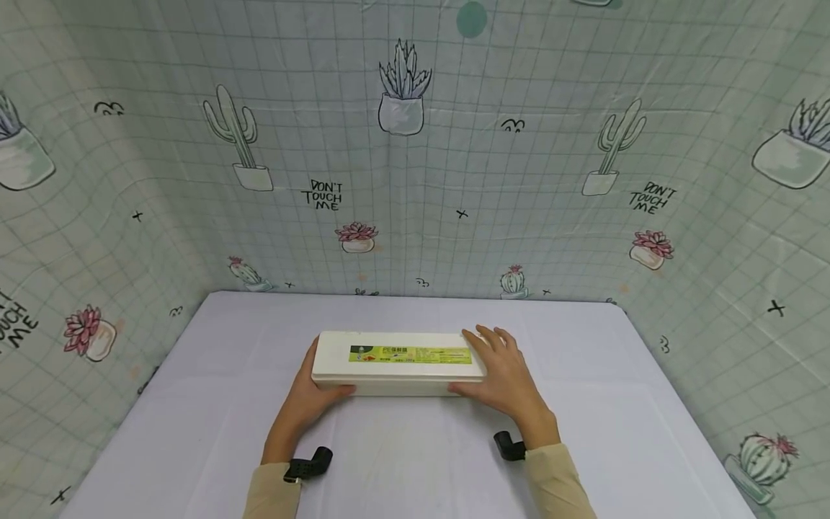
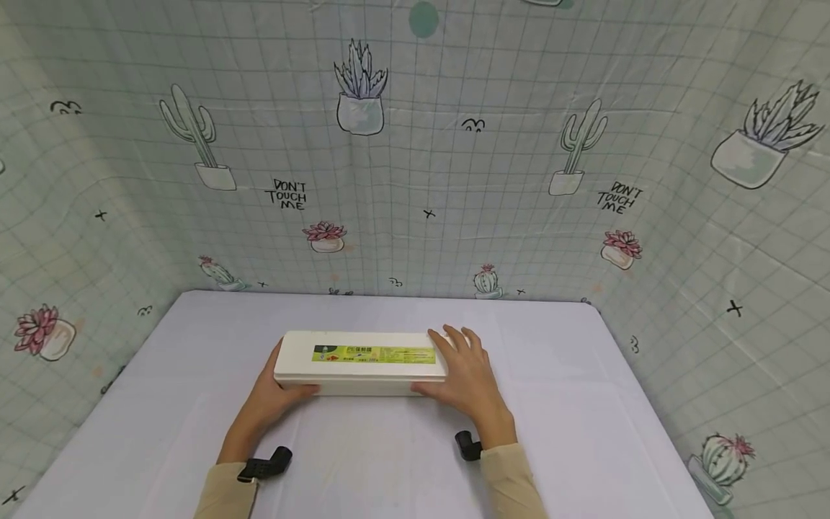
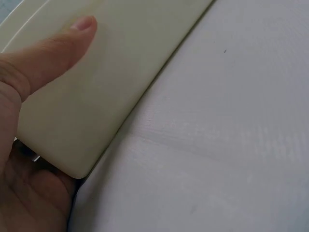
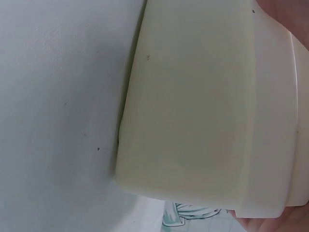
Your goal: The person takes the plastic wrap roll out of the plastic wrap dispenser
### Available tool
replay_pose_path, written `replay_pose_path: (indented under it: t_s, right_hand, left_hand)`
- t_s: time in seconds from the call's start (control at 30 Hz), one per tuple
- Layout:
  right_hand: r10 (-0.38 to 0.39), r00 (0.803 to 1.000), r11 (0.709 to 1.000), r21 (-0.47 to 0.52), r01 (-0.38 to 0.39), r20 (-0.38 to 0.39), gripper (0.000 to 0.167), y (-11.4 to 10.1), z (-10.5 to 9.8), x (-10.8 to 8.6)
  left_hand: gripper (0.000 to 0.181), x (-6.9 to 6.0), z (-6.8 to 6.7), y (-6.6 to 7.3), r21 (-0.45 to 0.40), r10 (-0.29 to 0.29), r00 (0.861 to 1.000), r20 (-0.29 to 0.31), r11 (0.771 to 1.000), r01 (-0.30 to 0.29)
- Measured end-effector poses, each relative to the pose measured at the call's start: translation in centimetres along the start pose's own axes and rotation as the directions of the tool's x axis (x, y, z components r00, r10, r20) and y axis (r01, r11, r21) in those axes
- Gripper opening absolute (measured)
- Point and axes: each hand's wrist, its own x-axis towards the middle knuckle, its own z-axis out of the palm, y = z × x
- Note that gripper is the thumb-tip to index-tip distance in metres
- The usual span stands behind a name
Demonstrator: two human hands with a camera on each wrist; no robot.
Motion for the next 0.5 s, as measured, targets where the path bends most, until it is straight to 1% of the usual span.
replay_pose_path:
  t_s: [0.13,0.3,0.5]
  right_hand:
    - [-0.007,1.0,1.0,0.0,0.007,0.0,0.102,-0.05,-0.15,0.17]
    - [-0.023,1.0,1.0,-0.016,0.023,-0.008,0.099,0.12,-0.11,0.32]
    - [-0.047,0.999,0.999,-0.02,0.046,-0.019,0.097,0.4,-0.13,0.39]
  left_hand:
    - [0.119,-0.04,0.0,0.13,-0.006,-0.017,1.0,0.002,1.0,0.017]
    - [0.116,-0.04,0.09,0.39,-0.002,-0.018,1.0,-0.002,1.0,0.018]
    - [0.116,0.0,0.23,0.46,-0.009,-0.04,0.999,-0.005,0.999,0.04]
